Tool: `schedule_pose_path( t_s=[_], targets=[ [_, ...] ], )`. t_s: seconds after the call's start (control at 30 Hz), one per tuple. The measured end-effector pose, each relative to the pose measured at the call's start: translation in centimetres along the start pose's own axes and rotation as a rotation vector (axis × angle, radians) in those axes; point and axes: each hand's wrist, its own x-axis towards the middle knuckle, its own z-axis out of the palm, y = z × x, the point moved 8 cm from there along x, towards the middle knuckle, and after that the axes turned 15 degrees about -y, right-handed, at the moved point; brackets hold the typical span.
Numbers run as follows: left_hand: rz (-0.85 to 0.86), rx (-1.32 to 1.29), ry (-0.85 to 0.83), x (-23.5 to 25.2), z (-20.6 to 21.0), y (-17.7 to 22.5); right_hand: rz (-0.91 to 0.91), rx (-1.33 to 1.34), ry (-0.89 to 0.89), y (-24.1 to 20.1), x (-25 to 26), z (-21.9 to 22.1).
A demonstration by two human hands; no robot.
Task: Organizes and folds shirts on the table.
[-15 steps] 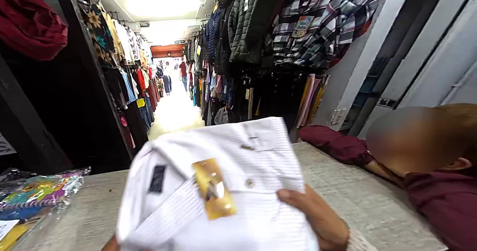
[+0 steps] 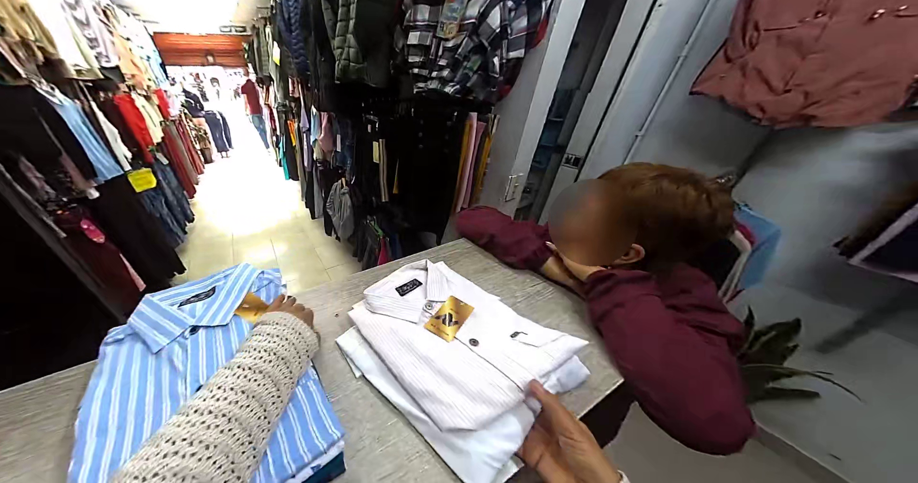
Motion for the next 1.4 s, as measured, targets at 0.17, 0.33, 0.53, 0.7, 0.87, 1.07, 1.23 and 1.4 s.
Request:
schedule_pose_path(
  t_s=[0.17,0.33,0.53,0.7,0.87,1.07,1.23,1.4],
  targets=[
    [-0.177,0.0,-0.056,0.8,4.4,-8.6,0.058,-0.083,0.033,0.4,1.8,-0.1],
    [-0.244,-0.038,0.028,-3.0,9.4,-17.7,0.246,-0.078,-0.06,4.5,2.9,6.3],
    [-0.33,-0.214,0.106,-8.7,11.8,-23.0,0.452,-0.099,-0.244,10.6,2.5,17.5],
    [-0.177,-0.376,0.561,-11.2,10.4,-23.8,0.585,-0.061,-0.418,15.5,0.3,25.0],
    [0.316,-0.327,0.468,-12.5,9.1,-17.2,0.651,-0.078,-0.519,16.7,-0.8,25.5],
    [0.392,-0.2,0.102,-12.6,8.4,-8.8,0.72,-0.274,-0.909,16.1,-2.9,23.1],
    [0.256,-0.206,0.052,-10.8,6.8,-7.0,0.659,-0.218,-0.898,14.6,-3.4,21.5],
    [0.247,-0.092,0.314,-11.1,5.1,-5.9,0.572,-0.195,-0.805,13.2,-2.0,20.6]
  ],
)
